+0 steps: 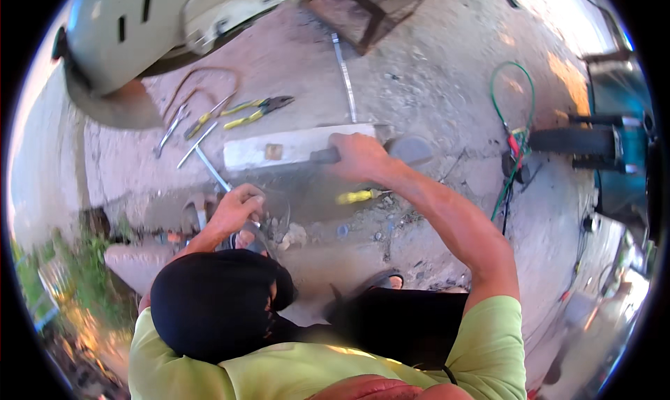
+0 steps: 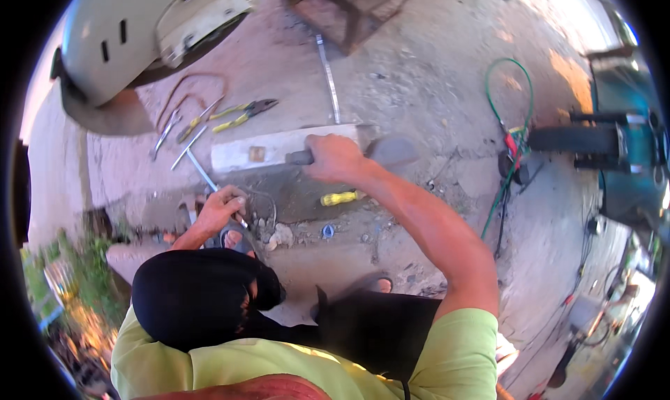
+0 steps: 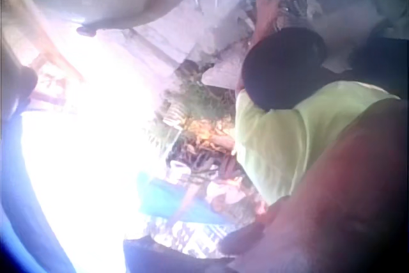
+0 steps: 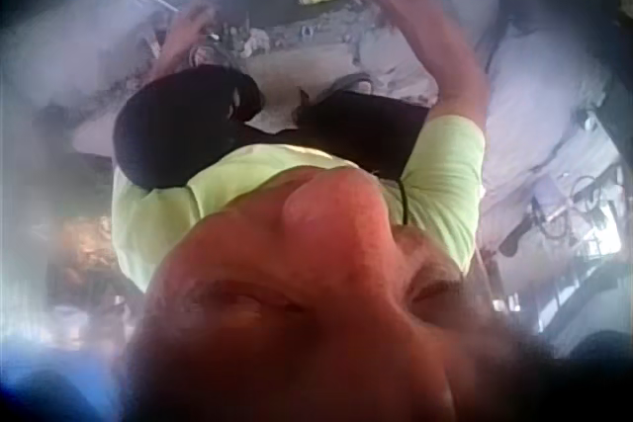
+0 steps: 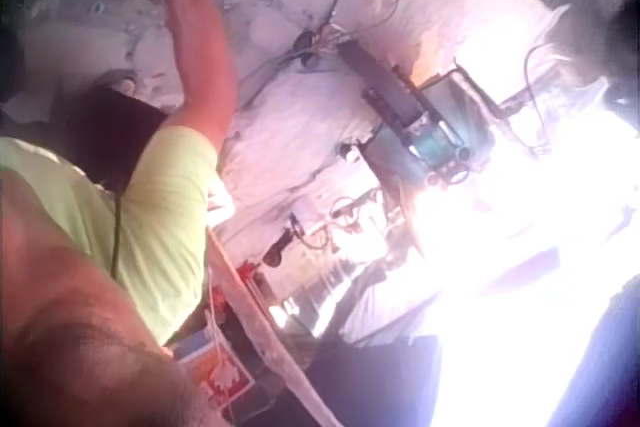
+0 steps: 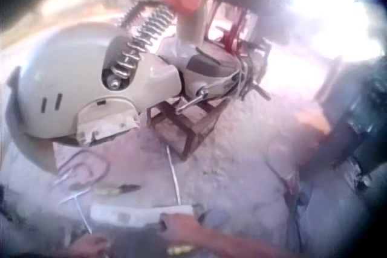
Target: The person removes a metal bracket from a moped, shapes it by striking a punch with a hammer against a block, searches through a hardware tray, continues hammering the bracket, and aligns it back onto the moped.
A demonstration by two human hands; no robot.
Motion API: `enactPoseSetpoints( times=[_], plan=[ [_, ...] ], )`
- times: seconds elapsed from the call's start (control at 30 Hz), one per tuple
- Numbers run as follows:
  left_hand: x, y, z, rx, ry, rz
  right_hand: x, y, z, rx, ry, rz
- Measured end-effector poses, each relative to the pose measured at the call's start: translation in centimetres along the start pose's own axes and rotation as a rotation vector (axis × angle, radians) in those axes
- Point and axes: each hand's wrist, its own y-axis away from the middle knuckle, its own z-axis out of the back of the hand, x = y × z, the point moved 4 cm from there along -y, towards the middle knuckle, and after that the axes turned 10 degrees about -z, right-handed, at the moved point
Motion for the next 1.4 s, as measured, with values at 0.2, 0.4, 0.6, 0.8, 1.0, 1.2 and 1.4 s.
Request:
enactPoseSetpoints(
  times=[0.2,0.4,0.6,0.8,1.0,1.2,1.4],
  plan=[
    [6.0,8.8,3.7,-0.386,0.166,0.013,-1.5,-1.5,-0.5,-0.059,-0.153,0.019],
    [8.4,17.1,2.1,-0.574,0.215,0.063,1.0,-1.8,-0.1,-0.096,-0.642,-0.028],
    [8.0,20.1,2.5,-0.617,0.146,0.045,5.2,-2.3,0.4,-0.164,-0.597,0.079],
    [8.1,22.2,1.8,-0.716,0.116,0.048,7.9,-5.0,-1.3,-0.245,-0.234,0.055],
    [12.5,24.5,-2.2,-0.777,0.159,0.139,8.7,-7.5,-6.0,-0.192,0.051,0.014],
    [14.5,24.1,-2.9,-0.73,0.161,0.132,7.7,-7.5,-6.1,-0.22,0.058,0.012],
    [11.1,23.5,-1.3,-0.694,0.186,0.191,4.0,-7.5,-5.1,-0.26,-0.037,0.016]
  ],
)
